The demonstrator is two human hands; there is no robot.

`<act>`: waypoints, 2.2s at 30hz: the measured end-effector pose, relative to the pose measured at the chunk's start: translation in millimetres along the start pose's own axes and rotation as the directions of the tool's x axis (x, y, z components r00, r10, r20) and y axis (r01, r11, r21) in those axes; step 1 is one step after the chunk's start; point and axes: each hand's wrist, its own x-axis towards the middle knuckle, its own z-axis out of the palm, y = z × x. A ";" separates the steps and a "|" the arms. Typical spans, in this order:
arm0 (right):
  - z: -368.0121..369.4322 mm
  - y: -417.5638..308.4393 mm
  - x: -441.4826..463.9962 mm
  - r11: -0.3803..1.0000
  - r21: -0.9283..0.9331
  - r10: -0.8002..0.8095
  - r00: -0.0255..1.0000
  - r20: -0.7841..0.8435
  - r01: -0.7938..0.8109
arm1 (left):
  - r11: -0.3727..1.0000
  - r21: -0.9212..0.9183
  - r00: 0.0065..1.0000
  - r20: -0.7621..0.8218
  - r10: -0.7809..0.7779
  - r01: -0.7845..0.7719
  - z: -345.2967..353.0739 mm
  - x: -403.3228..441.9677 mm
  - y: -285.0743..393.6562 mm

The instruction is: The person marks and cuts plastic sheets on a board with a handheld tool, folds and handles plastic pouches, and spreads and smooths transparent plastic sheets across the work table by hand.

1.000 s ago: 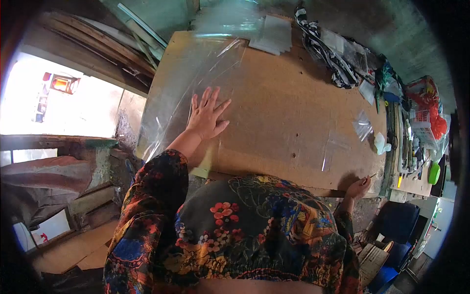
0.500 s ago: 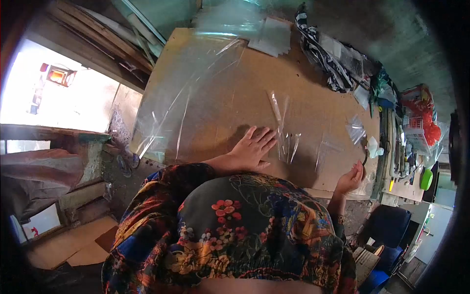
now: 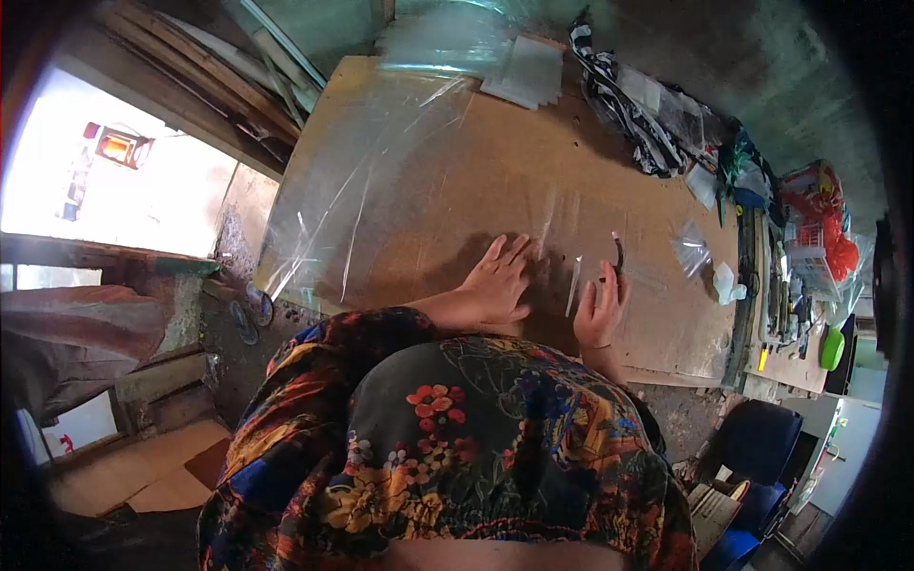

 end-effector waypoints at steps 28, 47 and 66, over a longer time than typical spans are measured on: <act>-22.1 43.6 -18.5 0.988 -0.093 0.132 0.989 0.069 -0.126 | 0.940 0.106 0.946 -0.048 -0.322 0.325 -42.1 -66.2 -130.6; -21.5 42.3 -19.9 0.978 -0.194 0.085 0.996 0.010 -0.082 | 0.960 0.021 0.957 -0.087 -0.275 0.278 -20.4 -51.7 -109.4; -18.2 49.0 -24.5 0.979 -0.162 0.117 0.991 -0.058 -0.125 | 0.973 0.038 0.972 0.046 -0.231 0.230 -38.2 -43.3 -125.5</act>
